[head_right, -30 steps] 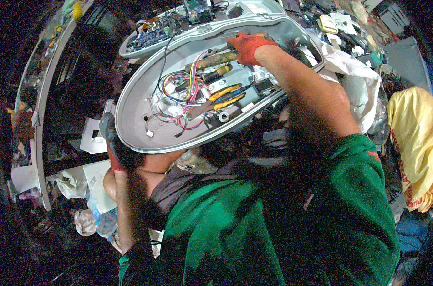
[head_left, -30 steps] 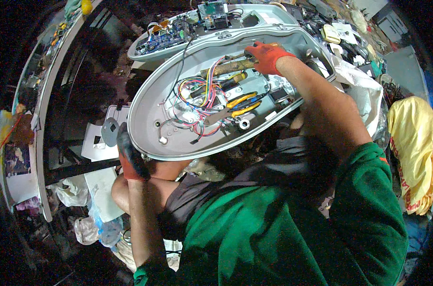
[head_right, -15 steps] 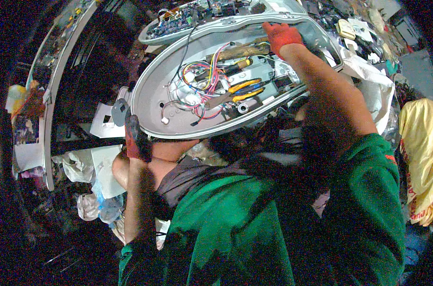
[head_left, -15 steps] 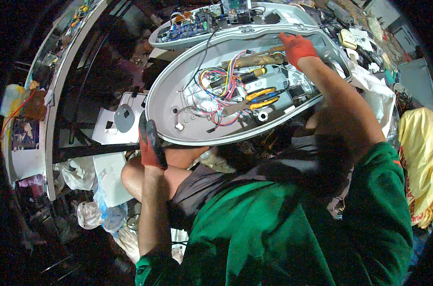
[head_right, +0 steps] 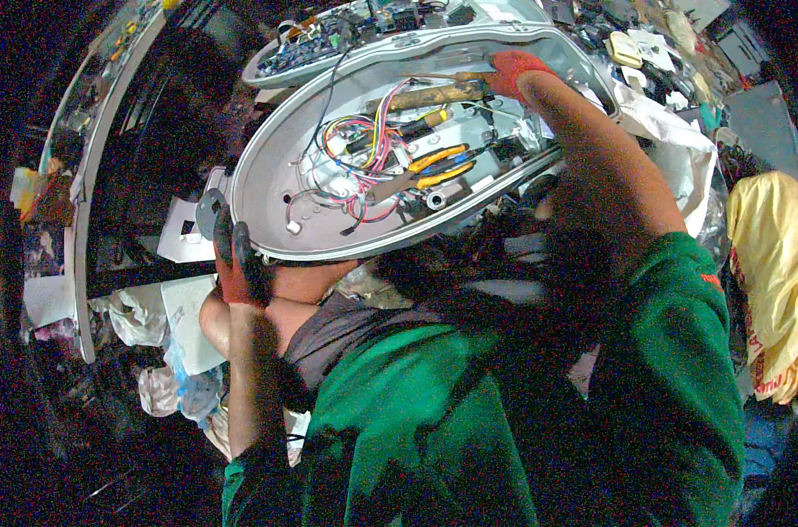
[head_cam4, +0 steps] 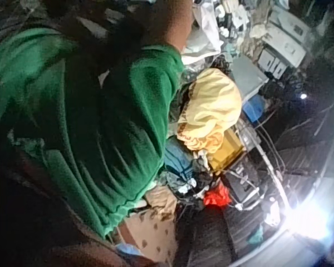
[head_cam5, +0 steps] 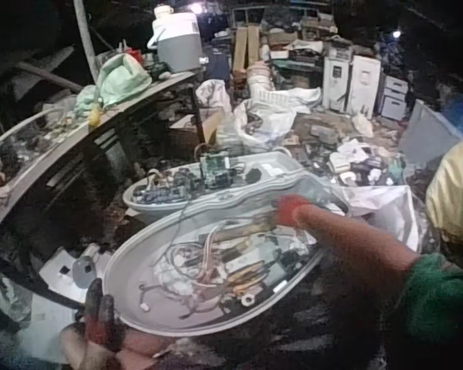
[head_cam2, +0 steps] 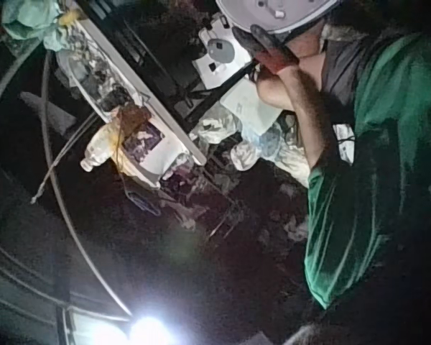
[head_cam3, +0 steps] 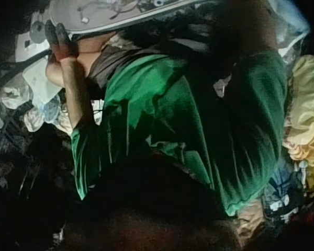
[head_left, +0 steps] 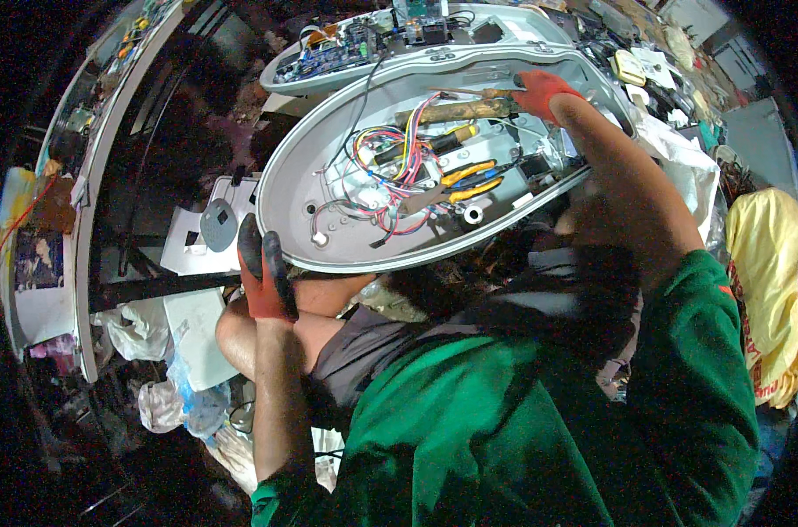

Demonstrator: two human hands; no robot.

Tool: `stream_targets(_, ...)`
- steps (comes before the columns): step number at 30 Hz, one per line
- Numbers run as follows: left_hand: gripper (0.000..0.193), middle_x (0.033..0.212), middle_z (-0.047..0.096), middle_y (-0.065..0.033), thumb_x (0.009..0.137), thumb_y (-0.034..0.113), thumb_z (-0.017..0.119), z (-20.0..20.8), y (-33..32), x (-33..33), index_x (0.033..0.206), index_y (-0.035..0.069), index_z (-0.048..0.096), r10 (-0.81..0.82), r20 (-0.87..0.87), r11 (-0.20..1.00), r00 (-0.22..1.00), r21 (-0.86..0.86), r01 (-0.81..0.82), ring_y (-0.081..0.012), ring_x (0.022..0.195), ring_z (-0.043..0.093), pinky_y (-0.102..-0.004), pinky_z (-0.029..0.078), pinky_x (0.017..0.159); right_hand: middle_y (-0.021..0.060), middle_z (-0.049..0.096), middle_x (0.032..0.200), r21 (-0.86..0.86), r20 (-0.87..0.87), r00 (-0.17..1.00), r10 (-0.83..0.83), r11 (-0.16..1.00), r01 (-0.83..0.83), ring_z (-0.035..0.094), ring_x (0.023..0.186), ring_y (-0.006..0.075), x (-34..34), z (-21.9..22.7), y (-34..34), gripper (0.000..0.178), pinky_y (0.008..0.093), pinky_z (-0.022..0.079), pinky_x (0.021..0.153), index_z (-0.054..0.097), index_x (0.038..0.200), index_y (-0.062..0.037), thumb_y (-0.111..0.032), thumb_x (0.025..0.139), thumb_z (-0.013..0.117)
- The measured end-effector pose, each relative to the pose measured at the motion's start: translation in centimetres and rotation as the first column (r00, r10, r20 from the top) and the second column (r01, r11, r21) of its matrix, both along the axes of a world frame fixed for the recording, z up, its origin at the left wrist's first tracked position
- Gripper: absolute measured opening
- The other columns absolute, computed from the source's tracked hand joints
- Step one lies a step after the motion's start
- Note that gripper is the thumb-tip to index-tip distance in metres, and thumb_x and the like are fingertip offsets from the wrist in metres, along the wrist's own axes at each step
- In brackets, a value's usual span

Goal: The person repairs a large oval street light fixture by stripping and connecting internal wires using pliers and a screwdriver.

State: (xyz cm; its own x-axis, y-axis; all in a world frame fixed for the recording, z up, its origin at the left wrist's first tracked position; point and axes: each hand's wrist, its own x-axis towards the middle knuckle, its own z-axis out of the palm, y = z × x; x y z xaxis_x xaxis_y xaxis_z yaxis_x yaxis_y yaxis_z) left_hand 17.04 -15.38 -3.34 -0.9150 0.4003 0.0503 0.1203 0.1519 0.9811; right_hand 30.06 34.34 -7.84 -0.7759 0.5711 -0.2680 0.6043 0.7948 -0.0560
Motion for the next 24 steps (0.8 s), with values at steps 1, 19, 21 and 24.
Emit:
stream_targets(1, 0.059, 0.143, 0.041, -0.0187, 0.097, 0.024, 0.054, 0.1, 0.2, -0.1, 0.143, -0.005, 0.032, -0.011, 0.003, 1.0, 1.0, 0.007, 0.011, -0.025, 0.128, 0.042, -0.0363, 0.031, 0.109, 0.018, 0.063, 0.12, -0.008, 0.034, 0.999, -0.006, 1.0, 0.006, 0.061, 0.11, 0.0361, -0.1, 0.0, 0.9, 0.048, 0.0444, 0.049, 0.096, 0.059, 0.123, -0.01, -0.041, 0.087, 0.052)
stream_targets(19, 0.038, 0.133, 0.052, -0.02, 0.091, 0.007, 0.057, 5.2, -3.1, -1.6, 0.126, -0.004, 0.051, -0.074, -0.55, 0.972, 0.832, -0.227, -0.064, -0.0307, 0.119, 0.053, -0.0391, 0.041, 0.101, 0.0179, 0.056, 0.131, -0.016, 0.007, 0.975, 0.223, 0.975, -0.223, 0.053, 0.12, 0.0346, 3.2, 11.6, -6.1, 0.062, 0.0418, 0.042, 0.102, 0.045, 0.135, -0.0039, -0.036, 0.085, 0.061)
stream_targets(21, 0.041, 0.13, 0.052, -0.0241, 0.086, 0.009, 0.062, 7.4, -2.7, -0.8, 0.124, -0.003, 0.053, -0.239, -0.694, 0.918, 0.679, -0.389, -0.075, -0.0376, 0.115, 0.055, -0.0421, 0.044, 0.098, 0.0192, 0.065, 0.1, 0.256, -0.456, 0.783, 0.423, 0.905, -0.34, 0.065, 0.09, 0.0394, 6.0, 13.1, -8.8, 0.042, 0.0505, 0.053, 0.076, 0.058, 0.11, -0.0112, -0.04, 0.08, 0.061)
stream_targets(24, 0.047, 0.124, 0.054, -0.0267, 0.083, 0.013, 0.066, 10.6, 1.6, 2.0, 0.125, -0.002, 0.053, -0.403, -0.708, 0.888, 0.58, -0.456, 0.059, -0.0433, 0.112, 0.055, -0.0457, 0.045, 0.095, 0.0135, 0.063, 0.089, 0.181, -0.287, 0.835, 0.47, 0.882, -0.435, 0.065, 0.079, 0.0339, 6.3, 21.0, -15.3, 0.032, 0.0469, 0.052, 0.064, 0.06, 0.107, -0.0149, -0.03, 0.079, 0.063)
